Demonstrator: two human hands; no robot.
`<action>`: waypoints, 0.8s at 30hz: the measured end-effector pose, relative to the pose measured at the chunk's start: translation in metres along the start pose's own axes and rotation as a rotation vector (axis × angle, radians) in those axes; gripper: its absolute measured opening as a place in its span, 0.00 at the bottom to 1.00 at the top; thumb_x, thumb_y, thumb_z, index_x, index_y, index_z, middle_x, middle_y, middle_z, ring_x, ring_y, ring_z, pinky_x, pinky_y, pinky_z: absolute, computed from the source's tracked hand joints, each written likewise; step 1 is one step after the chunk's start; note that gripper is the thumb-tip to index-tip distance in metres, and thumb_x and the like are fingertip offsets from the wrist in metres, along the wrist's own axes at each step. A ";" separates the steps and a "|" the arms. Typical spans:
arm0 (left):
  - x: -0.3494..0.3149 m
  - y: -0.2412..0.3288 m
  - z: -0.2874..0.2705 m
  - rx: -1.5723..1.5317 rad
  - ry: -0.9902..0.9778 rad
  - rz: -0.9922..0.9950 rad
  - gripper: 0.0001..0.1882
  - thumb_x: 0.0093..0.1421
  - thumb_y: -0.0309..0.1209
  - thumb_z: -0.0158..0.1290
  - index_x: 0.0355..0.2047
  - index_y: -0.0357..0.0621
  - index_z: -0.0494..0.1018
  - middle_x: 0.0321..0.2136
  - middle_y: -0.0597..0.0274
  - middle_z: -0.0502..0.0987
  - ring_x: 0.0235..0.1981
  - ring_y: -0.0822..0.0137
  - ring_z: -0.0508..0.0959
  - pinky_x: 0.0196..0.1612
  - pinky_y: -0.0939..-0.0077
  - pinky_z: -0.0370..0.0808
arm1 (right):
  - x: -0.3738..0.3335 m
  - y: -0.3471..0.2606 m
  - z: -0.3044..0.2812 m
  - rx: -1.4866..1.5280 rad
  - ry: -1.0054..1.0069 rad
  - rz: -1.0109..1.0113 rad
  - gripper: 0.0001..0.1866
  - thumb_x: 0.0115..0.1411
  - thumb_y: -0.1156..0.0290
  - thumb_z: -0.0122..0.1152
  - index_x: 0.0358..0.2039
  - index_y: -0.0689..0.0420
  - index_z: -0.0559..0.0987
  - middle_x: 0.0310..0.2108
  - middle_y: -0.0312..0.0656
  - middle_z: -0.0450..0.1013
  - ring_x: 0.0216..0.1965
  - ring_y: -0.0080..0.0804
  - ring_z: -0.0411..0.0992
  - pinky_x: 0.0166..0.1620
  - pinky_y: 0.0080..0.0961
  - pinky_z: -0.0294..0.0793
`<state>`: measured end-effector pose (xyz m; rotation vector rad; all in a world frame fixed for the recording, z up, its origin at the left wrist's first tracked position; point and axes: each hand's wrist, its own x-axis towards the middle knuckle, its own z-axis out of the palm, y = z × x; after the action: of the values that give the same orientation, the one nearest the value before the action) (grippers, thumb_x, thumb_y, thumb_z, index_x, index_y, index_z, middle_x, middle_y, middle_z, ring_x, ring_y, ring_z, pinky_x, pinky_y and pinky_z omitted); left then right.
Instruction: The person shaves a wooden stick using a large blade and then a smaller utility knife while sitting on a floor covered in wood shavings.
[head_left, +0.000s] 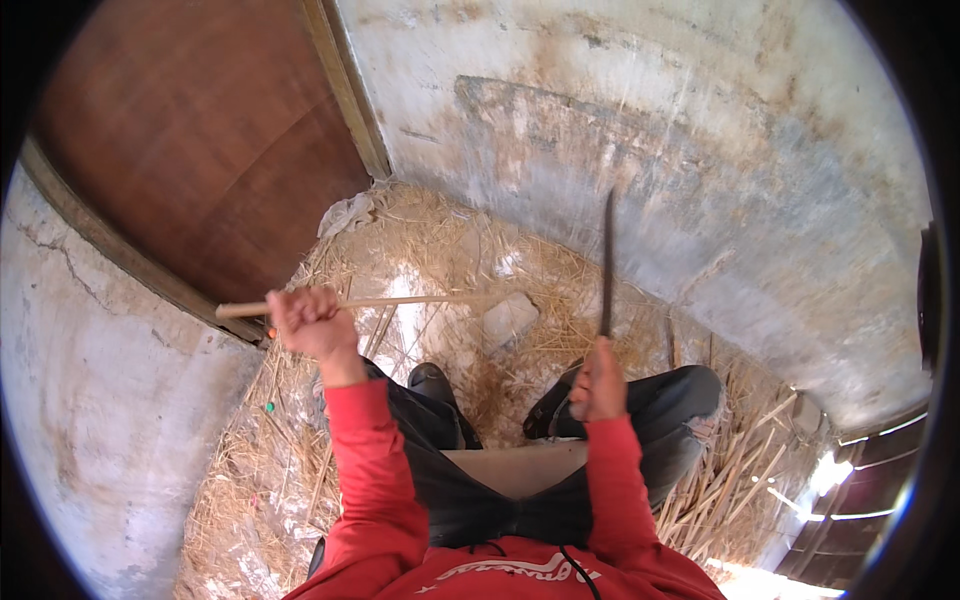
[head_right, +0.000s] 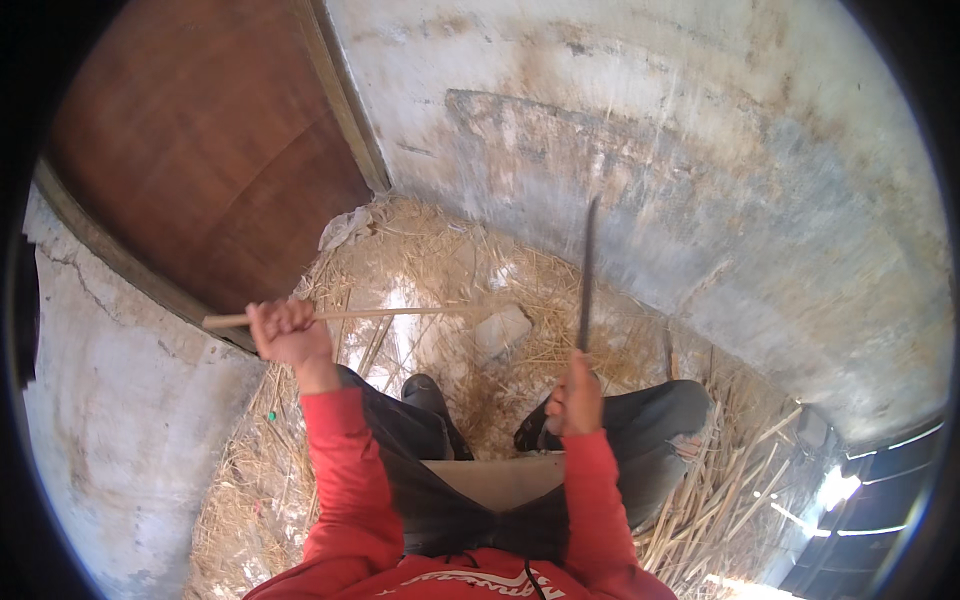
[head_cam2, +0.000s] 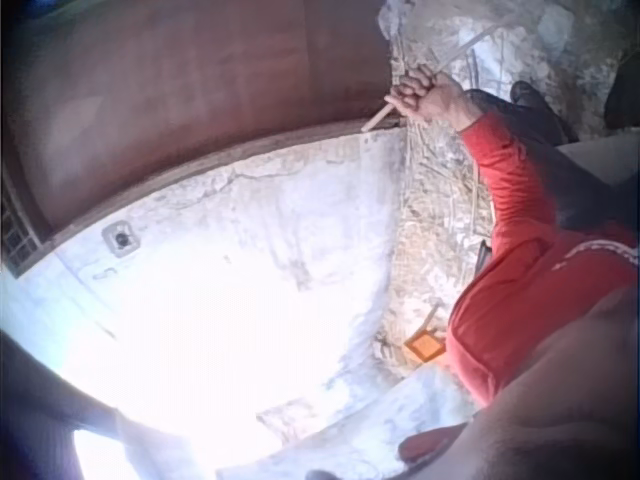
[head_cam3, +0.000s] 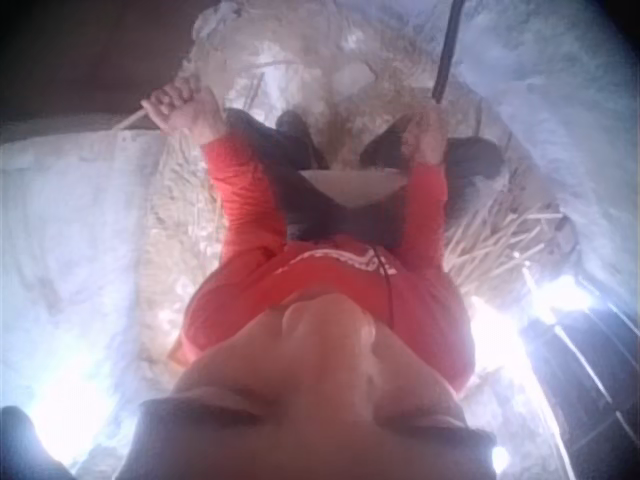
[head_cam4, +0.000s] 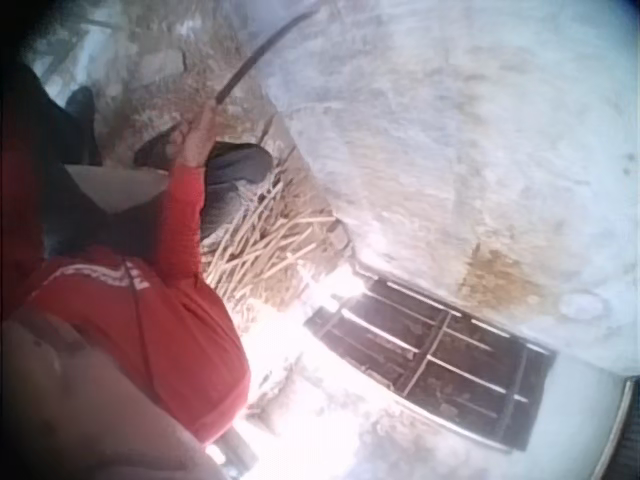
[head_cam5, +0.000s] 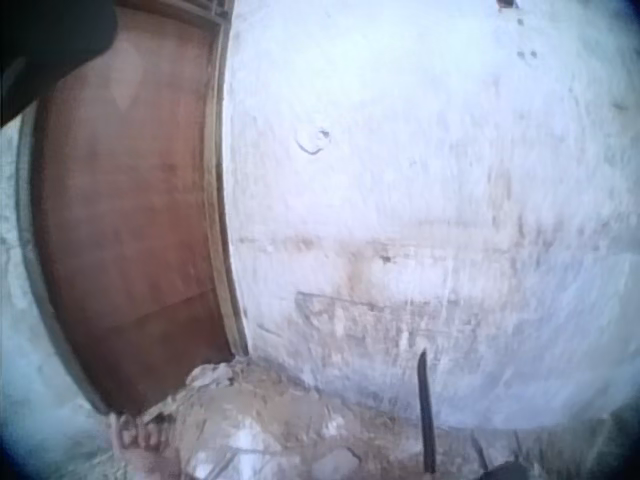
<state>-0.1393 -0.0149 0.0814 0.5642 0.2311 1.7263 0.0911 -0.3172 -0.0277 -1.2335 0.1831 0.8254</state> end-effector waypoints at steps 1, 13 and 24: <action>-0.001 0.028 -0.001 -0.080 -0.071 0.003 0.23 0.65 0.45 0.52 0.15 0.55 0.60 0.10 0.77 0.53 0.11 0.79 0.49 0.17 0.79 0.46 | -0.021 -0.025 -0.004 0.008 -0.007 -0.050 0.27 0.64 0.40 0.54 0.24 0.50 0.65 0.15 0.29 0.55 0.11 0.18 0.52 0.12 0.18 0.54; -0.053 0.167 -0.097 -0.556 0.061 0.001 0.21 0.63 0.40 0.54 0.17 0.51 0.59 0.11 0.74 0.53 0.12 0.77 0.49 0.17 0.78 0.47 | -0.060 -0.048 -0.199 -0.679 0.507 -0.595 0.29 0.64 0.44 0.54 0.20 0.58 0.72 0.14 0.41 0.67 0.15 0.32 0.68 0.21 0.33 0.67; -0.082 0.166 -0.121 -0.648 0.150 -0.064 0.22 0.62 0.39 0.53 0.15 0.51 0.57 0.11 0.73 0.53 0.13 0.74 0.51 0.19 0.75 0.49 | -0.050 0.145 -0.328 -1.728 1.042 -0.278 0.24 0.48 0.52 0.70 0.38 0.58 0.82 0.33 0.51 0.79 0.40 0.53 0.77 0.47 0.43 0.76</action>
<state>-0.3305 -0.1154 0.0317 -0.0478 -0.2046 1.6612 0.0606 -0.6175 -0.2283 -3.1585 0.0851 -0.2293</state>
